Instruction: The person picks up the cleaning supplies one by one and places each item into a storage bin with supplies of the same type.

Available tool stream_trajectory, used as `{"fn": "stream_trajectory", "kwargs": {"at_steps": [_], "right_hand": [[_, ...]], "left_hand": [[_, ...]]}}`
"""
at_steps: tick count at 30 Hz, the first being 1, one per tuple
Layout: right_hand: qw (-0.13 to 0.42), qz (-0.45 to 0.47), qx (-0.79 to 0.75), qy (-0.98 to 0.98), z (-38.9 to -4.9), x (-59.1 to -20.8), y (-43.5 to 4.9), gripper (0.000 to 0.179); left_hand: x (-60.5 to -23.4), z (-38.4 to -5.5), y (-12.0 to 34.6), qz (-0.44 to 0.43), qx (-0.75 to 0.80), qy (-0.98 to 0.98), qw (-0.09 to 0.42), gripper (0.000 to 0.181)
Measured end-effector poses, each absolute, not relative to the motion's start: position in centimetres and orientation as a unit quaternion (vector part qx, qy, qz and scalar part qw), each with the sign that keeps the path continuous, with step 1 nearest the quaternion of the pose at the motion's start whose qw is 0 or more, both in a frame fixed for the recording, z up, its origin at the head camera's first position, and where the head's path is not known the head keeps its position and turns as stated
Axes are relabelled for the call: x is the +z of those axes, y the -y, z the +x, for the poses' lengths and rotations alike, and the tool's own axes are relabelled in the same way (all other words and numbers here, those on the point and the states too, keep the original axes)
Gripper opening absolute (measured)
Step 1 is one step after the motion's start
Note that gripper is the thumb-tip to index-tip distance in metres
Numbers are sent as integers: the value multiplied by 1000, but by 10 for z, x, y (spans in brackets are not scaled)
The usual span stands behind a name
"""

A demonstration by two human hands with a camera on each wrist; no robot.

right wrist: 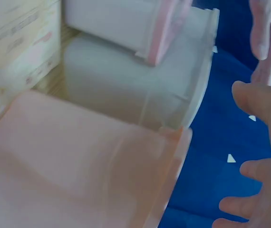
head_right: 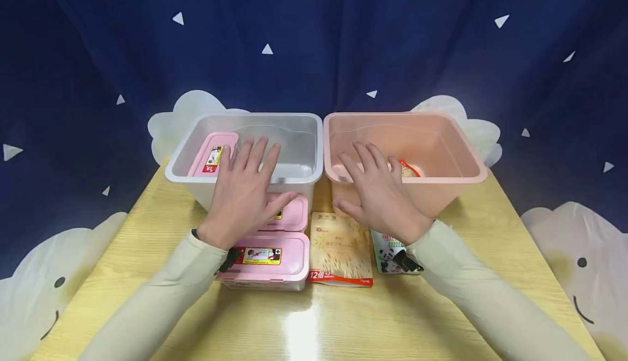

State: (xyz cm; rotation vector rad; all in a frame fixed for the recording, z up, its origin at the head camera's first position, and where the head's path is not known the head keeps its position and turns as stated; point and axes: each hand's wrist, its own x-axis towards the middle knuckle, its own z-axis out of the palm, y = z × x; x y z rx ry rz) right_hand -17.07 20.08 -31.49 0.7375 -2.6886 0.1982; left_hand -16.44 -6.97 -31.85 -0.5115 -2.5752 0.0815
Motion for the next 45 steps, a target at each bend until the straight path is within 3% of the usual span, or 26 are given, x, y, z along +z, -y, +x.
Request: {"fn": "stream_trajectory", "kwargs": {"at_steps": [8, 14, 21, 26, 34, 45], "right_hand": [[169, 264, 85, 946, -172, -315, -207, 88], [171, 267, 95, 944, -172, -315, -208, 78], [197, 304, 115, 925, -176, -315, -213, 68], [188, 316, 115, 923, -179, -313, -213, 64], [162, 320, 114, 927, -177, -310, -213, 67], [170, 352, 128, 911, -183, -308, -211, 67]], "left_hand": [[-322, -167, 75, -200, 23, 947, 252, 88], [-323, -167, 78, -220, 19, 944, 244, 90], [-322, -166, 87, -273, -63, 933, 227, 71], [-326, -168, 93, -297, -109, 923, 221, 62], [-324, -162, 120, -331, -99, 915, 209, 61], [-320, -164, 160, -363, -101, 898, 227, 59]]}}
